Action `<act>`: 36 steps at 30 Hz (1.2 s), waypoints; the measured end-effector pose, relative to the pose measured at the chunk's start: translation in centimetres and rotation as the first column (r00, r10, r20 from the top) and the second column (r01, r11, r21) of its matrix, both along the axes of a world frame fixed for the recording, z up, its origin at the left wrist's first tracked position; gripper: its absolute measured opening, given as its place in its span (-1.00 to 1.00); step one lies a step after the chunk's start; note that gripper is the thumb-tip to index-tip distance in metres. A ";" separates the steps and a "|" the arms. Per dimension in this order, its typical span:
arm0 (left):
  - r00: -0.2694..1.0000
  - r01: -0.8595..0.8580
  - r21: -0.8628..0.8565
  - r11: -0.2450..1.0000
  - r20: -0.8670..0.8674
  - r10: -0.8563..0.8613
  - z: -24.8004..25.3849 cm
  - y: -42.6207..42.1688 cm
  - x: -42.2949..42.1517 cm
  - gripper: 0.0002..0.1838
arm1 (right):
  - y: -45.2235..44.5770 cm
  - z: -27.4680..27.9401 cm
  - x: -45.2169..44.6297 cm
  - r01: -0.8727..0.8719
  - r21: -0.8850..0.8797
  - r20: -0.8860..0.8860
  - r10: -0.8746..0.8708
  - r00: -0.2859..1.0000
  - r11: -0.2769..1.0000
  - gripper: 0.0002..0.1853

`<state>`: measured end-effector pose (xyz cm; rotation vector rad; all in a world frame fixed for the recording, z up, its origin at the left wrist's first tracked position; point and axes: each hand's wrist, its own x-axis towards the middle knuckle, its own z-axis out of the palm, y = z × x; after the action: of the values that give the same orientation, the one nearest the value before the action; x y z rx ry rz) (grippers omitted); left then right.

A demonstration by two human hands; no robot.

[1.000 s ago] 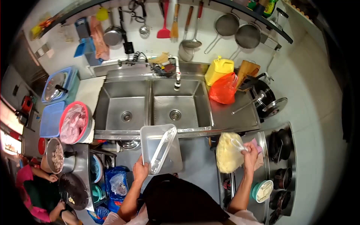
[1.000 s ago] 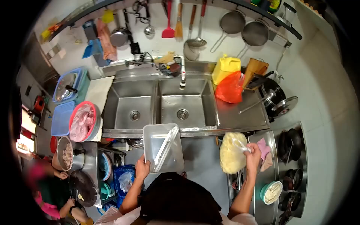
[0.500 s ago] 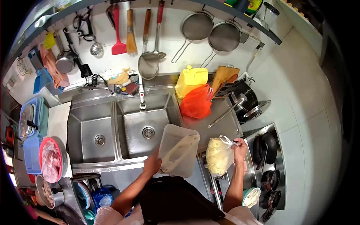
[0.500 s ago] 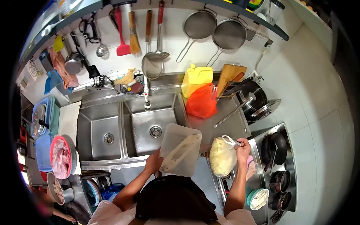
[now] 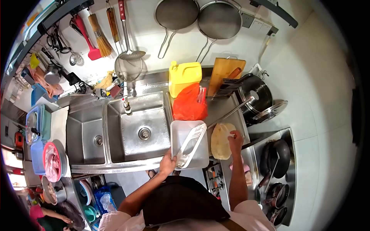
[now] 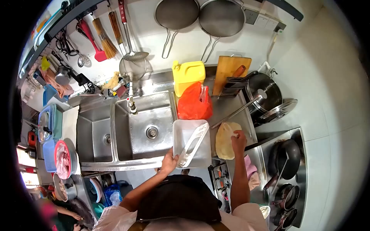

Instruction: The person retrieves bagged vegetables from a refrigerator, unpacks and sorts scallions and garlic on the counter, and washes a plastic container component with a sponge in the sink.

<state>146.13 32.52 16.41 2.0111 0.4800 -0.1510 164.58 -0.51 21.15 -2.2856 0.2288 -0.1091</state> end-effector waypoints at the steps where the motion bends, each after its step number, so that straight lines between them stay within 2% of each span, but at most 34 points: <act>1: 1.000 -0.015 -0.015 1.000 0.009 0.016 -0.2 -0.7 0.0 -0.35 | 0.0 -0.2 0.3 0.000 -0.075 -0.039 -0.003 0.999 0.997 -0.70; 4: 1.000 -0.017 -0.078 0.997 -0.004 0.017 -0.4 -1.9 -0.2 -0.28 | -0.3 0.4 0.2 -0.097 -0.500 0.105 0.171 0.980 0.861 -0.59; 7: 0.998 0.008 -0.193 0.981 -0.057 -0.019 0.2 -2.1 -0.2 -0.22 | 3.8 4.8 -1.2 0.002 -0.721 0.182 0.187 0.966 0.693 -0.42; 9: 0.998 0.035 -0.148 0.988 -0.050 -0.043 -0.9 -2.1 -0.6 -0.10 | 7.0 6.5 -1.8 -0.223 -0.386 -0.033 0.228 0.973 0.895 -0.33; 10: 0.998 0.024 -0.153 0.988 -0.061 -0.033 -0.9 -2.1 -0.7 -0.09 | 9.2 7.1 -2.5 -0.258 -0.095 -0.251 0.227 0.941 0.962 -0.30; 13: 0.993 0.033 -0.151 0.988 -0.109 -0.050 -0.2 -1.8 -0.8 -0.06 | 13.1 4.2 -4.8 -0.369 -0.324 -0.264 0.292 0.919 0.871 -0.23; 16: 0.964 0.088 -0.204 0.975 -0.229 -0.135 0.8 -0.9 -0.9 -0.10 | 14.2 2.2 -4.9 -0.317 -0.277 -0.211 0.265 0.941 0.907 -0.25; 17: 0.969 0.092 -0.206 0.974 -0.207 -0.136 1.1 -0.7 -1.5 -0.13 | 13.9 2.2 -5.0 -0.264 -0.252 -0.136 0.236 0.962 0.931 -0.33; 19: 0.976 0.124 -0.210 0.970 -0.152 -0.158 1.5 -0.8 -1.6 -0.16 | 13.2 4.5 -5.0 -0.212 -0.262 -0.024 0.213 0.977 0.942 -0.41; 22: 0.988 0.095 -0.212 0.973 -0.102 -0.118 1.6 -0.7 -2.1 -0.21 | 11.3 10.7 -5.0 -0.213 -0.075 0.020 0.215 0.976 0.974 -0.44; 25: 0.991 0.099 -0.186 0.978 -0.071 -0.114 1.7 0.2 -2.6 -0.24 | 9.0 13.5 -4.5 -0.234 0.057 0.110 0.227 0.968 0.971 -0.45; 27: 0.999 -0.018 -0.225 0.974 0.045 0.029 2.5 1.2 -2.5 -0.31 | 8.5 15.3 -4.4 -0.287 0.102 0.225 0.259 0.939 0.953 -0.46; 28: 0.990 -0.064 -0.184 0.981 0.115 0.087 3.9 2.1 -2.2 -0.38 | 8.6 15.9 -4.3 -0.314 0.125 0.284 0.270 0.920 0.941 -0.46; 29: 0.977 -0.145 -0.349 0.926 0.095 0.188 5.4 3.2 -2.0 -0.42 | 8.8 16.4 -4.2 -0.337 0.121 0.312 0.287 0.906 0.934 -0.47; 32: 0.934 -0.214 -0.308 0.927 0.212 0.286 7.3 7.3 -1.4 -0.45 | 10.0 17.0 -3.5 -0.436 0.115 0.417 0.355 0.836 0.892 -0.48; 36: 0.866 -0.240 -0.361 0.901 0.339 0.367 11.8 11.6 -0.9 -0.45 | 14.2 17.6 -2.7 -0.584 0.128 0.416 0.491 0.765 0.802 -0.50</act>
<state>145.27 44.09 28.19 1.5759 0.4729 0.3622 161.86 13.73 38.71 -1.9421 -0.5918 -0.1874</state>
